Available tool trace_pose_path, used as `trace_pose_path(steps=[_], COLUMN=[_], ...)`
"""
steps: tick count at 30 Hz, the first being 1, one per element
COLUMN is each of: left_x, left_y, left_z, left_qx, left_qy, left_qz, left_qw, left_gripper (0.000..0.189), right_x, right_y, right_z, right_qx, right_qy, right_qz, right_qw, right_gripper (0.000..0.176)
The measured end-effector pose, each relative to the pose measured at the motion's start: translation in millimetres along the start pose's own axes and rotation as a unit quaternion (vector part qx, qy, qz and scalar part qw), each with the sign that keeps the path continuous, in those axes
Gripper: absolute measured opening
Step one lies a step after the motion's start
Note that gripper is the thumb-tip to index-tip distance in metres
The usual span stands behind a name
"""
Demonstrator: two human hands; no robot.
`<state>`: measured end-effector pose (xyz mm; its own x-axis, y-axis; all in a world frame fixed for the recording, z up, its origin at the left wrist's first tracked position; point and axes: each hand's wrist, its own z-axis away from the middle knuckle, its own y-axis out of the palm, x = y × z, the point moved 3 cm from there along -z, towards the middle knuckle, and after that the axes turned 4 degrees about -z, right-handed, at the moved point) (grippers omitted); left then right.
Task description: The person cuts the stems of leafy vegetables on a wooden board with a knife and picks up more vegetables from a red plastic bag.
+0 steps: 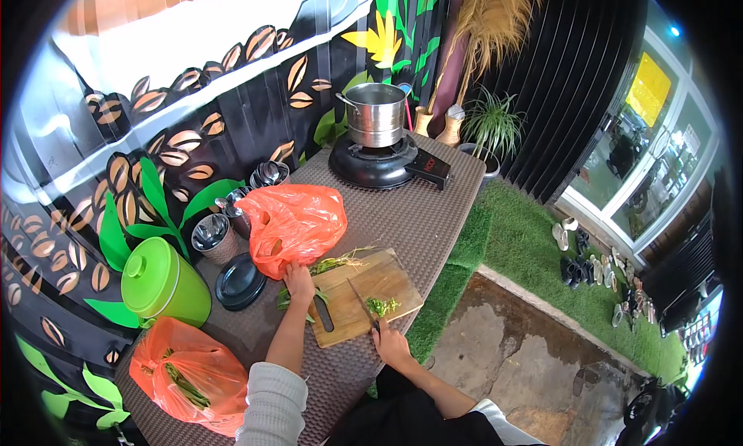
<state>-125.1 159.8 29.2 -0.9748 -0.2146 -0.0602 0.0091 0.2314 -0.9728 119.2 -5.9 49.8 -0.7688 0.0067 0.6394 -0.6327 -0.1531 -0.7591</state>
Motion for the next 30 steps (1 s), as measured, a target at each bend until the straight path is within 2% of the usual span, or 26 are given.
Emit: trace_pose_path(steps=[3,6,10,12,13,16,17,19,20,23,25,28,29,30], left_x=[12.0,18.7,25.8,26.1,23.1,7.5,5.8,2.3,7.1,18.9,30.9,50.8,59.0,67.4], left_y=[14.6,12.4,4.8,5.3,-5.9,-58.5,-74.3,-91.3,-84.0,-94.3,-86.0,-61.4,-56.7,-36.6], left_z=[-10.1,-10.0,-14.5,-24.6,-26.7,-26.8,-29.5,-34.9,-40.4,-44.7,-44.9,-43.1,-41.1,-41.4], left_qx=[0.044,0.066,0.050,0.007,0.007,-0.089,-0.089,-0.060,-0.100,-0.091,-0.096,0.030,0.031,0.130], left_qy=[0.015,0.000,0.016,0.002,0.001,0.017,0.015,0.065,0.112,0.089,0.092,0.147,0.146,0.144], left_qz=[0.035,0.106,0.198,0.270,0.268,0.357,0.357,0.429,0.421,0.362,0.365,0.408,0.408,0.372], left_qw=[0.998,0.992,0.979,0.963,0.963,0.930,0.930,0.899,0.895,0.923,0.922,0.900,0.901,0.908], left_gripper=[0.033,0.025,0.017,0.017,0.017,0.017,0.017,0.014,0.014,0.016,0.017,0.019,0.019,0.021], right_x=[-0.1,-0.9,-2.2,-2.0,-1.4,-0.4,-0.6,-1.2,-1.4,-2.1,-2.7,-3.2,-3.4,-2.7], right_y=[1.1,3.2,4.4,4.9,4.6,3.3,3.4,3.9,4.2,4.6,4.9,5.1,5.3,4.6], right_z=[0.5,0.2,0.3,0.9,1.1,1.3,1.2,0.9,1.0,0.9,1.3,0.9,0.7,0.6], right_qx=[-0.003,0.001,-0.005,-0.007,-0.010,-0.002,-0.001,-0.004,-0.003,-0.011,-0.019,-0.022,-0.021,-0.018], right_qy=[0.000,0.000,-0.008,-0.006,-0.003,0.003,0.002,0.003,0.003,-0.009,-0.013,-0.018,-0.018,-0.015], right_qz=[-0.002,0.007,0.021,0.022,0.024,0.022,0.023,0.022,0.023,0.025,0.027,0.024,0.023,0.021], right_qw=[1.000,1.000,1.000,1.000,1.000,1.000,1.000,1.000,1.000,1.000,0.999,0.999,0.999,1.000], right_gripper=[0.032,0.035,0.036,0.036,0.035,0.034,0.034,0.033,0.033,0.032,0.032,0.032,0.032,0.032])
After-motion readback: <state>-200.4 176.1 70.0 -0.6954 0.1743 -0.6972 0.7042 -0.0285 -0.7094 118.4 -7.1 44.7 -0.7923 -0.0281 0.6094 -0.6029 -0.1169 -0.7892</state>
